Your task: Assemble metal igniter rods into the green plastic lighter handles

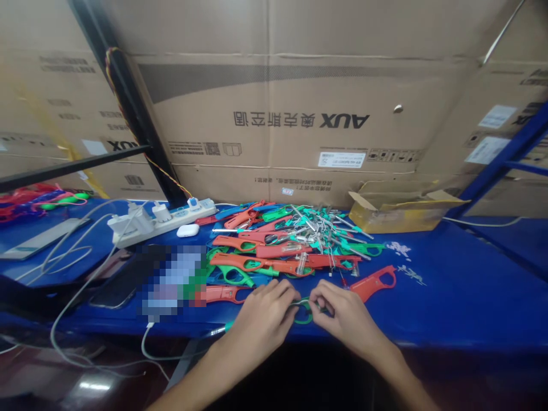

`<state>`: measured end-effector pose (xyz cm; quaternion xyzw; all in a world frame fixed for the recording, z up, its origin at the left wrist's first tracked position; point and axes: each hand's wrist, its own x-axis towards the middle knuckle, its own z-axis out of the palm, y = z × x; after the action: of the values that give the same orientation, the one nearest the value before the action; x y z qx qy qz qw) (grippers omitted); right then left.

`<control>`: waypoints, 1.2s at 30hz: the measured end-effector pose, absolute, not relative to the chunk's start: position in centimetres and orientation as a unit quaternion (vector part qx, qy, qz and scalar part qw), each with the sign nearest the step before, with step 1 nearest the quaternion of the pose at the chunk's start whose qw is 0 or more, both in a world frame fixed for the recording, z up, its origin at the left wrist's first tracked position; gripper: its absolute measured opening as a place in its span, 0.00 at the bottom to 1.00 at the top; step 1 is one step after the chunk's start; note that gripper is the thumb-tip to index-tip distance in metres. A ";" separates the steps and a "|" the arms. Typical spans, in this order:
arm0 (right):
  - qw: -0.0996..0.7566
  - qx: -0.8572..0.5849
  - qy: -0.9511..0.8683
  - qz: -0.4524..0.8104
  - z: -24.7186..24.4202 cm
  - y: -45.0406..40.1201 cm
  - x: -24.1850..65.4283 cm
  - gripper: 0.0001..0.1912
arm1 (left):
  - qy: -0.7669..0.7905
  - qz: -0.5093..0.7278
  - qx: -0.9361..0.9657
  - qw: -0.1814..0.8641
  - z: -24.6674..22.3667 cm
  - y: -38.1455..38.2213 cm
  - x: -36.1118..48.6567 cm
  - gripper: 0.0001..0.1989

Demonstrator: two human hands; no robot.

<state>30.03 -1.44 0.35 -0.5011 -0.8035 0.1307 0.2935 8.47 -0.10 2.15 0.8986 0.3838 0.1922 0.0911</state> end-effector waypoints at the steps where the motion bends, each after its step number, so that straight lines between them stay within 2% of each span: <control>1: 0.296 -0.499 -0.805 0.130 0.3 -1.4 30.1 0.07 | 0.382 0.188 0.901 0.081 2.2 0.0 8.7 0.03; 15: 0.311 -0.493 -0.801 0.138 0.5 -1.4 30.1 0.07 | 0.393 0.163 0.904 0.043 2.4 0.4 10.1 0.07; 28: 0.296 -0.489 -0.803 0.171 0.6 -1.3 30.2 0.06 | 0.400 0.158 0.898 0.092 2.8 0.3 10.4 0.06; 36: 0.297 -0.488 -0.800 0.186 0.5 -1.4 30.3 0.06 | 0.393 0.197 0.892 0.104 2.0 0.2 10.5 0.08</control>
<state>30.32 -1.35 0.46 -0.4877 -0.7998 0.1858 0.2966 10.49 0.20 1.98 0.8919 0.3934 0.1972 0.1039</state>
